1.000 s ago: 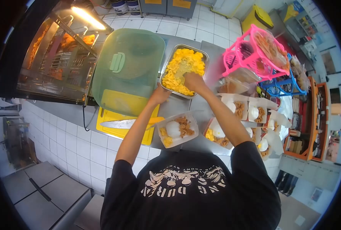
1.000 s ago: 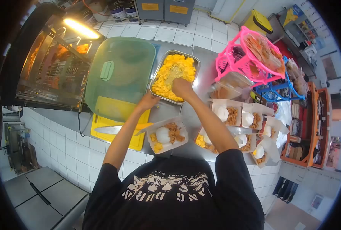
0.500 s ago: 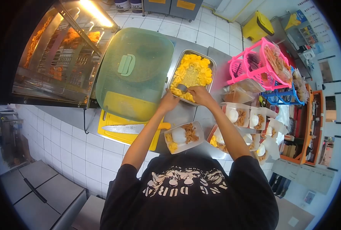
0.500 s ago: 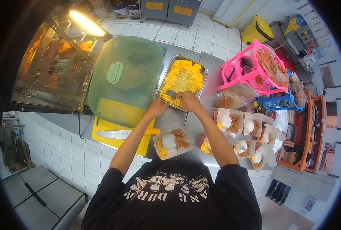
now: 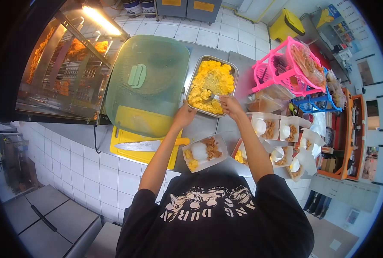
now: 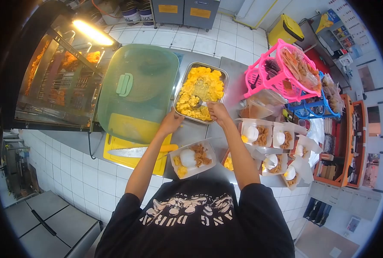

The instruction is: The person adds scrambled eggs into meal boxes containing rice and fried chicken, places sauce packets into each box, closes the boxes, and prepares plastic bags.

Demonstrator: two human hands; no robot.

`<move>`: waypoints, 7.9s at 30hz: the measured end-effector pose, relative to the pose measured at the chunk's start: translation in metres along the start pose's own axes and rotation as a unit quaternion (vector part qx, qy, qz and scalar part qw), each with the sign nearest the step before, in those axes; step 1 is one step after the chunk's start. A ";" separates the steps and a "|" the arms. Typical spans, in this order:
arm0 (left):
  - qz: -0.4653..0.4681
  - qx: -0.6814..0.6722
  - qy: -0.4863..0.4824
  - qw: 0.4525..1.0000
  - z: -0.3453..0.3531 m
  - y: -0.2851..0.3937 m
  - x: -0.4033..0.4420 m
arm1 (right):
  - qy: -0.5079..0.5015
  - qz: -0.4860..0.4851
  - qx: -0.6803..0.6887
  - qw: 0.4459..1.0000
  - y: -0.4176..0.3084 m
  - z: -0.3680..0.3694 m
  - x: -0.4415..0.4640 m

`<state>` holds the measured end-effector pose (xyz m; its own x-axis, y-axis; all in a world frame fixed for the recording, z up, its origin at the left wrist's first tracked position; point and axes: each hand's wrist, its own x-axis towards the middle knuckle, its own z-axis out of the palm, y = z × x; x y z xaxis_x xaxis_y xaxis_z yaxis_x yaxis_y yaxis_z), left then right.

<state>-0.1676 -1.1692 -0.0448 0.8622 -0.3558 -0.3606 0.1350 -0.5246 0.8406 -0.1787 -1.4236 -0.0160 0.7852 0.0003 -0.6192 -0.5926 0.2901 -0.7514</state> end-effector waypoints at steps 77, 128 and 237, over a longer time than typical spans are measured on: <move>0.659 -0.028 -0.168 0.732 0.105 0.414 -0.283 | -0.068 -0.160 -0.178 0.969 -0.053 -0.067 -0.103; 0.460 0.324 -0.015 0.826 0.510 0.674 0.142 | 0.415 -0.530 -0.394 0.625 -0.242 -0.583 -0.280; 0.235 -0.039 -0.152 0.959 0.278 0.330 -0.165 | 0.080 -0.145 -0.216 0.962 -0.043 -0.286 -0.389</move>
<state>-0.4009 -1.4984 0.1796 0.6561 -0.7543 -0.0251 -0.1883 -0.1957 0.9624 -0.5097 -1.7101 0.1920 0.9115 -0.1785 -0.3705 -0.3995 -0.1701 -0.9008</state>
